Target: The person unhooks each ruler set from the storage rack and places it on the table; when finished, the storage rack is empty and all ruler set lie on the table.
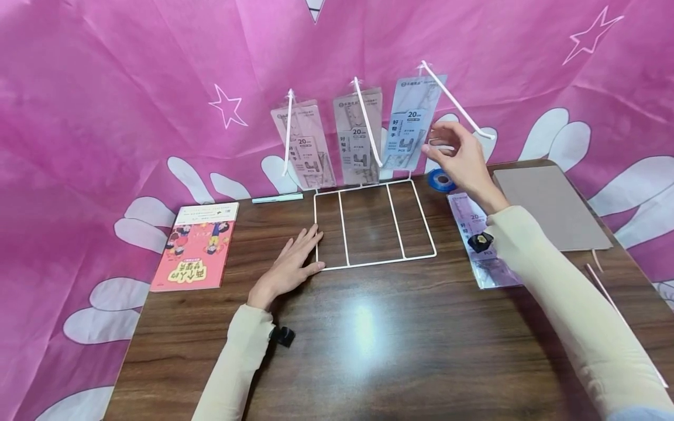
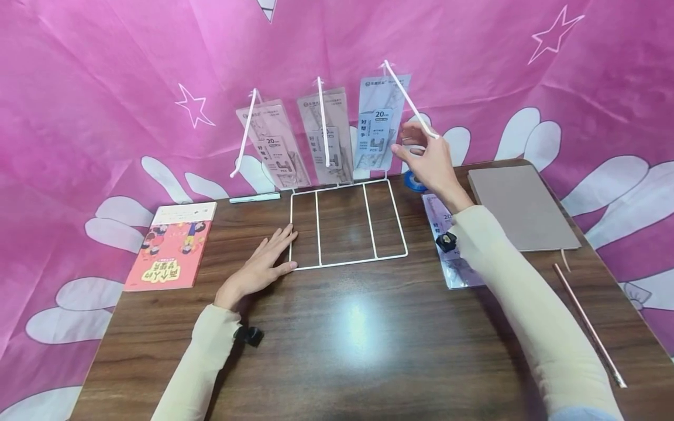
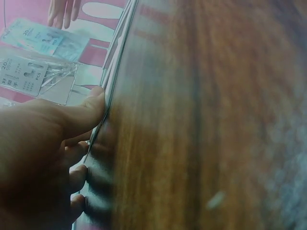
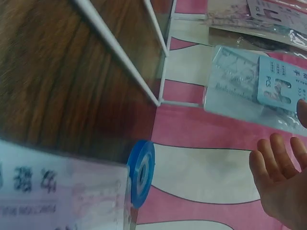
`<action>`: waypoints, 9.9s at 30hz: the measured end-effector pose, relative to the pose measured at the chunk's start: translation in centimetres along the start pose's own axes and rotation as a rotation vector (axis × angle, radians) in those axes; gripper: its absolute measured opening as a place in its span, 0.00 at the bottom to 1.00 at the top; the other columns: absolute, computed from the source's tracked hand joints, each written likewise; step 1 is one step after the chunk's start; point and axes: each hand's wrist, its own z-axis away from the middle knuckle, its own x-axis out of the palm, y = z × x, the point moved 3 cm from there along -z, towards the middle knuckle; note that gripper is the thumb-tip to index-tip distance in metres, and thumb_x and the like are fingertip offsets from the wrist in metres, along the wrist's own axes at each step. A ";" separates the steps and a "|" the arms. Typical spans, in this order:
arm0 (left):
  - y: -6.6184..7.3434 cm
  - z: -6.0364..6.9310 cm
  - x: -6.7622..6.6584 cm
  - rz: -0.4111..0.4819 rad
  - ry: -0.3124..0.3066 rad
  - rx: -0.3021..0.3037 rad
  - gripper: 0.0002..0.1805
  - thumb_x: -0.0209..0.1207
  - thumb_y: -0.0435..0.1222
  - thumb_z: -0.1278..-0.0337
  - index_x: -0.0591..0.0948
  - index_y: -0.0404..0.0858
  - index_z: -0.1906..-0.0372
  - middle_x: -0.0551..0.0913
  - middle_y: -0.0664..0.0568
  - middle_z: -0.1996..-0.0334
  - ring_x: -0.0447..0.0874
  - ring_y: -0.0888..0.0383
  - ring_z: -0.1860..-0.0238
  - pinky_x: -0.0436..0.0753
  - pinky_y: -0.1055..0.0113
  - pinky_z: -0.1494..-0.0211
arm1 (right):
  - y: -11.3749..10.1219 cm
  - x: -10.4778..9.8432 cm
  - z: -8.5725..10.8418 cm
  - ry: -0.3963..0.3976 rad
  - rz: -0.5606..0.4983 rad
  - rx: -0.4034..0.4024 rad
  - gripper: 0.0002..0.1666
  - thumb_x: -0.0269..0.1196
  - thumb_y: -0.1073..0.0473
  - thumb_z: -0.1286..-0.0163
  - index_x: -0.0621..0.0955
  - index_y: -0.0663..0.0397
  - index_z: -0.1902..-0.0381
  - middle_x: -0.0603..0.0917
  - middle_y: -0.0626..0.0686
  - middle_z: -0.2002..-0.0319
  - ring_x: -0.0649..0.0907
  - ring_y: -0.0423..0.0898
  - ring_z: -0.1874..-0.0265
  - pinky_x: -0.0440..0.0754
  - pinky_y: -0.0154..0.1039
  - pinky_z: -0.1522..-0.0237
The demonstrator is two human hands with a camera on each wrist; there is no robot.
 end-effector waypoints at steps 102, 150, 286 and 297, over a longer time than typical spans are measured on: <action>0.3 0.2 -0.1 0.036 -0.003 0.008 0.41 0.60 0.43 0.24 0.56 0.34 0.17 0.45 0.43 0.15 0.37 0.40 0.15 0.36 0.39 0.17 | -6.2 -5.7 15.7 -0.077 -0.382 -0.104 0.29 0.63 0.88 0.39 0.80 0.73 0.40 0.92 0.56 0.55 0.92 0.45 0.60 0.88 0.33 0.57; 0.1 0.1 0.0 0.040 -0.015 -0.004 0.42 0.60 0.44 0.24 0.55 0.36 0.16 0.44 0.44 0.14 0.36 0.42 0.15 0.36 0.40 0.17 | 4.3 -6.4 13.8 -0.304 0.446 0.258 0.43 0.76 0.55 0.33 0.69 0.70 0.31 0.81 0.72 0.47 0.80 0.47 0.64 0.76 0.29 0.67; -0.2 -0.1 -0.1 0.013 -0.031 -0.020 0.42 0.59 0.45 0.24 0.54 0.36 0.16 0.43 0.46 0.14 0.36 0.44 0.15 0.36 0.41 0.17 | -5.9 5.9 9.9 -0.341 -0.165 -0.059 0.18 0.69 0.71 0.30 0.80 0.66 0.45 0.86 0.62 0.46 0.90 0.44 0.56 0.89 0.39 0.52; -0.1 -0.1 0.0 0.012 -0.034 -0.028 0.42 0.58 0.47 0.23 0.54 0.37 0.16 0.43 0.47 0.14 0.36 0.45 0.15 0.36 0.43 0.16 | -6.7 5.2 11.8 -0.372 -0.086 -0.072 0.21 0.70 0.67 0.29 0.81 0.59 0.40 0.88 0.57 0.44 0.90 0.43 0.52 0.88 0.37 0.51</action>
